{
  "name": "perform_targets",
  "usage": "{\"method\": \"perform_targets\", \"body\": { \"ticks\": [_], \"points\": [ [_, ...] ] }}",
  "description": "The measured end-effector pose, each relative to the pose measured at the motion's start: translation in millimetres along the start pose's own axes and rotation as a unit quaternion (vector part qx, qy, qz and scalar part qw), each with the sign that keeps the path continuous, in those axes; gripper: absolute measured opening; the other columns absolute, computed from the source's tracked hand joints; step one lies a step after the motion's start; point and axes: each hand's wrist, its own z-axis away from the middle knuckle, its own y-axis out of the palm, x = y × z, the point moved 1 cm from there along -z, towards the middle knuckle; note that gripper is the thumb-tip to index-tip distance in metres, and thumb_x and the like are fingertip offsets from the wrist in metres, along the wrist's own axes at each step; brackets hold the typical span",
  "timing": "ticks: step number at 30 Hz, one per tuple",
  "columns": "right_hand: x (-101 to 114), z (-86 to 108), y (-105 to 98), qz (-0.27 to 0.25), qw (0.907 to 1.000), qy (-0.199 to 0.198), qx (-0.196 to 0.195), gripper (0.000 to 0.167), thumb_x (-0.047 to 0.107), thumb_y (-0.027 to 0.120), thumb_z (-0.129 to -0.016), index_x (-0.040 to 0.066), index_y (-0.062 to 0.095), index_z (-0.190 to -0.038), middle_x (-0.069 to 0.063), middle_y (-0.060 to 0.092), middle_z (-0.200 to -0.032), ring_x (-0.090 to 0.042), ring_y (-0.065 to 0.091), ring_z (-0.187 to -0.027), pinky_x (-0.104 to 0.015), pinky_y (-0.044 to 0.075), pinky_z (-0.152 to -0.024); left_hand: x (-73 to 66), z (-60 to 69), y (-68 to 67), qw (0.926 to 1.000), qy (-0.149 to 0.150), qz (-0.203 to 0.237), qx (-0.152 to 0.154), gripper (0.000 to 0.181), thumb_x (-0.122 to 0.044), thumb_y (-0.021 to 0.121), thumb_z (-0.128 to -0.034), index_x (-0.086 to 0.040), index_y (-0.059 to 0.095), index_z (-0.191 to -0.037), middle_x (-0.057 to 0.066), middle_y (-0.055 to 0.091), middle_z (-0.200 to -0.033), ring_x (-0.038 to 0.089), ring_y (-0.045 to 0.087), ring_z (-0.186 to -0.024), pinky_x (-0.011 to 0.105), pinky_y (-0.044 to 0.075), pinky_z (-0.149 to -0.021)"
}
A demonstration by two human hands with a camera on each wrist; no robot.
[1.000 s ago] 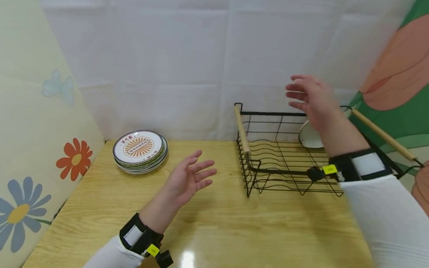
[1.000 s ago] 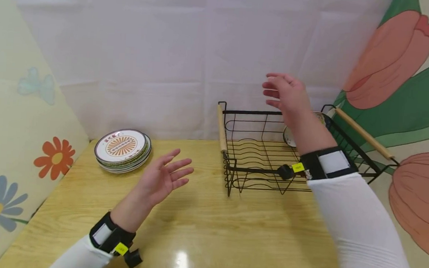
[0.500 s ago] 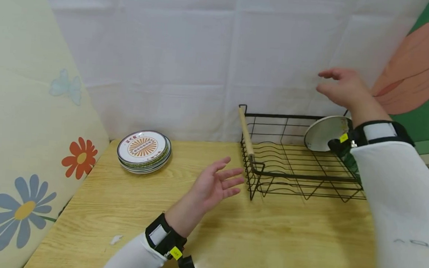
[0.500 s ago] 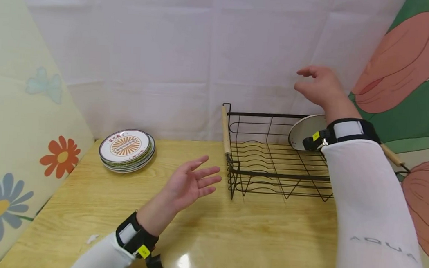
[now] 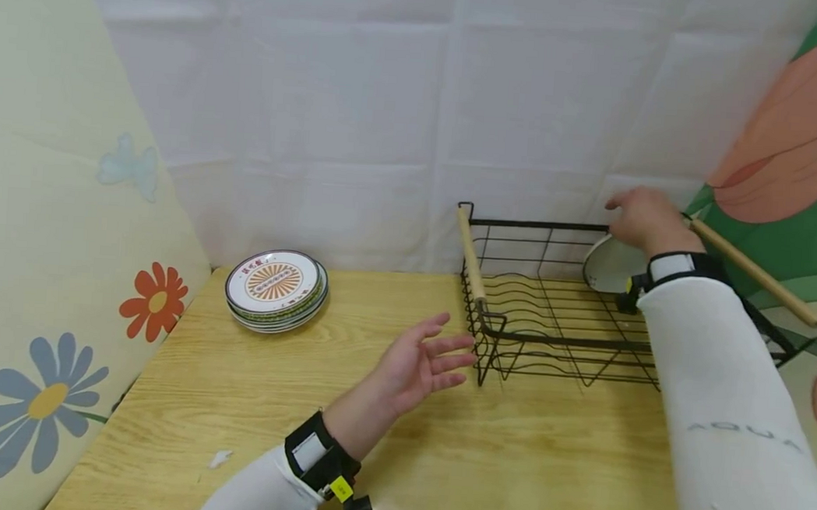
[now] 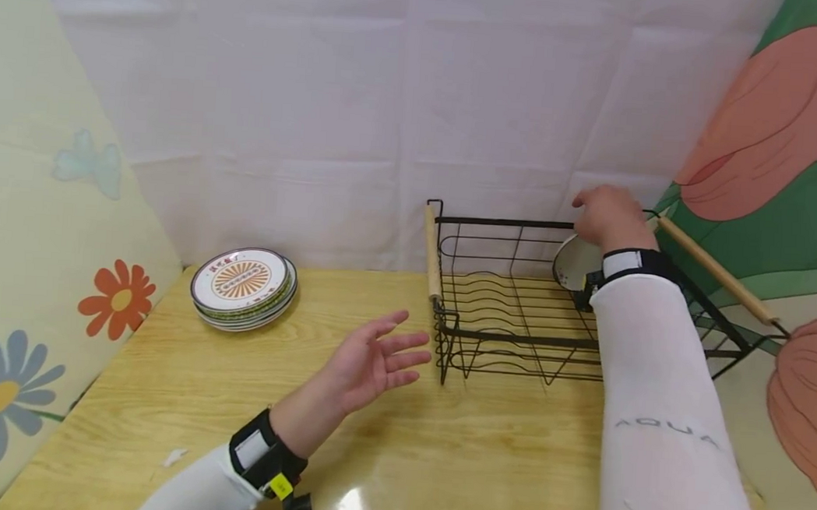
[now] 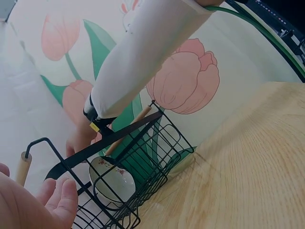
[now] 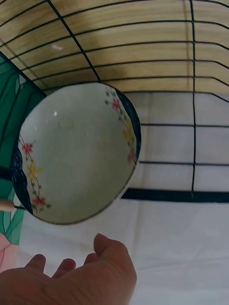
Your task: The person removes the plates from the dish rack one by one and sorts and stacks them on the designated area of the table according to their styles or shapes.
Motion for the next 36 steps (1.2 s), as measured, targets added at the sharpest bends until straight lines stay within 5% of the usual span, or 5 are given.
{"method": "perform_targets", "body": {
  "ticks": [3, 11, 18, 25, 36],
  "points": [
    [-9, 4.7, 8, 0.005, 0.9997, 0.021, 0.012, 0.056, 0.002, 0.045, -0.092, -0.003, 0.047, -0.148, -0.04, 0.04, -0.148, -0.057, 0.043, -0.126, -0.061, 0.045, -0.083, 1.0, -0.1, -0.7, 1.0, 0.0, -0.007, 0.002, 0.054, -0.03, 0.044, -0.1066, -0.019, 0.036, -0.159, 0.023, 0.056, -0.149, 0.035, 0.065, -0.128, 0.033, 0.062, -0.088],
    [-28, 16.2, 21, 0.007, 0.9984, 0.037, 0.043, 0.053, 0.005, 0.039, -0.099, -0.005, 0.041, -0.15, -0.041, 0.043, -0.145, -0.062, 0.043, -0.126, -0.075, 0.038, -0.1, 2.8, 0.2, -3.5, 0.9999, 0.0, -0.012, -0.002, 0.055, -0.03, 0.045, -0.1064, -0.019, 0.036, -0.159, 0.025, 0.054, -0.15, 0.035, 0.066, -0.126, 0.033, 0.062, -0.086],
    [-33, 13.7, 28, -0.031, 0.9964, 0.065, 0.044, 0.055, 0.002, 0.04, -0.098, -0.003, 0.04, -0.153, -0.041, 0.041, -0.144, -0.062, 0.043, -0.123, -0.074, 0.041, -0.098, 3.1, -0.3, -6.0, 0.9999, 0.002, -0.01, -0.009, 0.054, -0.03, 0.043, -0.1068, -0.019, 0.037, -0.159, 0.025, 0.054, -0.149, 0.037, 0.065, -0.128, 0.035, 0.062, -0.09],
    [-33, 13.9, 28, -0.024, 0.9975, 0.053, 0.038, 0.049, 0.0, 0.042, -0.098, -0.007, 0.046, -0.147, -0.041, 0.047, -0.138, -0.06, 0.05, -0.115, -0.07, 0.047, -0.09, 1.0, 0.9, -9.1, 0.9998, 0.002, -0.002, -0.018, 0.053, -0.03, 0.044, -0.1066, -0.02, 0.038, -0.158, 0.025, 0.056, -0.148, 0.039, 0.063, -0.129, 0.034, 0.062, -0.088],
    [-28, 18.3, 32, 0.026, 0.9982, 0.03, 0.045, 0.043, 0.0, 0.042, -0.102, -0.004, 0.051, -0.144, -0.04, 0.051, -0.136, -0.062, 0.049, -0.114, -0.071, 0.047, -0.089, -1.4, -0.3, -13.6, 0.9997, 0.009, -0.006, -0.022, 0.053, -0.03, 0.044, -0.1069, -0.017, 0.038, -0.158, 0.025, 0.058, -0.146, 0.028, 0.074, -0.111, 0.033, 0.062, -0.084]
  ]
}}
